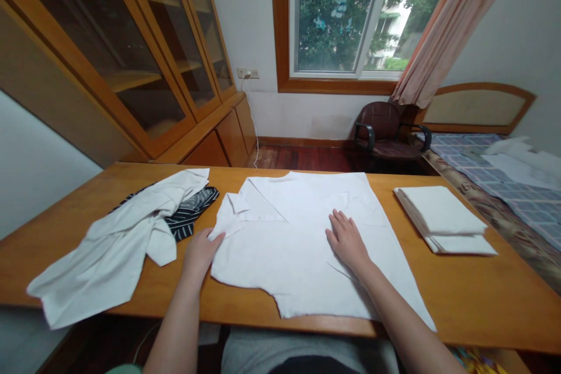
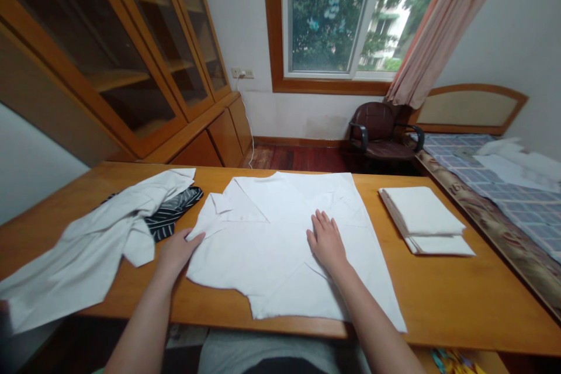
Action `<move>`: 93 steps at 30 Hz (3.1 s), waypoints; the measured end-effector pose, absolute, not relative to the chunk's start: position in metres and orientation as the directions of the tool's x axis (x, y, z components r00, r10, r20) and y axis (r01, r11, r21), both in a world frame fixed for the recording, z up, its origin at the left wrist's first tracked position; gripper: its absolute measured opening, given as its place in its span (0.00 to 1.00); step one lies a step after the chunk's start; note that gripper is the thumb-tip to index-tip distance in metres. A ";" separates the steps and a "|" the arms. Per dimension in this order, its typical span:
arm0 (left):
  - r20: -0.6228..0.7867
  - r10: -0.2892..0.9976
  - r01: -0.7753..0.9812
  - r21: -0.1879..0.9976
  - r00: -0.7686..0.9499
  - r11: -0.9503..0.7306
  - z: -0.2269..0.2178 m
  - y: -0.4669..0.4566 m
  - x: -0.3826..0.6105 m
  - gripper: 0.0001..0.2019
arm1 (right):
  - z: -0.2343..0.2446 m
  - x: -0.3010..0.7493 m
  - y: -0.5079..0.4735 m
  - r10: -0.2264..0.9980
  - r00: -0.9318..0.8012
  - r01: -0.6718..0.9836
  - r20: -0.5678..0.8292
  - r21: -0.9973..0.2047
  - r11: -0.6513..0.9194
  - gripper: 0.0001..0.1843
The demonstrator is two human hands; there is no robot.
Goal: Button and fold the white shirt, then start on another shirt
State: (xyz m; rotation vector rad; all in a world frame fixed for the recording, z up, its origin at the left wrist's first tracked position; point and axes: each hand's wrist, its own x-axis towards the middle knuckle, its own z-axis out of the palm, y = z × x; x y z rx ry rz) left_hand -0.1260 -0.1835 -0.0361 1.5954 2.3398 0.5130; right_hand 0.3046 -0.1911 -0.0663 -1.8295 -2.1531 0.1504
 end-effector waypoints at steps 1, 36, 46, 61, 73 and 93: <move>-0.035 0.929 0.831 0.437 -0.368 0.345 -0.036 -0.184 -0.127 0.18 | -0.066 0.305 -0.192 0.977 -0.135 0.943 0.164 -0.283 0.177 0.27; 0.212 0.785 0.776 0.141 0.583 -0.615 0.031 -0.198 0.069 0.16 | -0.050 0.248 -0.163 0.988 -0.006 0.047 -0.155 -0.987 -0.155 0.25; 0.312 0.873 0.850 0.258 0.375 -0.458 0.006 -0.239 0.021 0.29 | -0.047 0.237 -0.130 0.978 0.012 0.199 -0.208 -0.958 -0.207 0.34; 0.389 0.874 0.775 0.439 0.291 -0.454 -0.023 -0.258 -0.020 0.07 | -0.049 0.228 -0.070 0.980 0.017 0.600 -0.199 -0.782 -0.169 0.26; 0.389 0.622 0.595 0.203 0.680 -0.778 -0.031 -0.280 -0.041 0.11 | -0.042 0.230 -0.083 0.989 -0.053 0.692 -0.137 -0.719 -0.063 0.27; 0.287 0.644 0.579 0.284 0.709 -0.764 0.001 -0.244 0.007 0.15 | -0.052 0.247 -0.116 0.912 -0.250 0.764 0.326 -0.511 0.393 0.18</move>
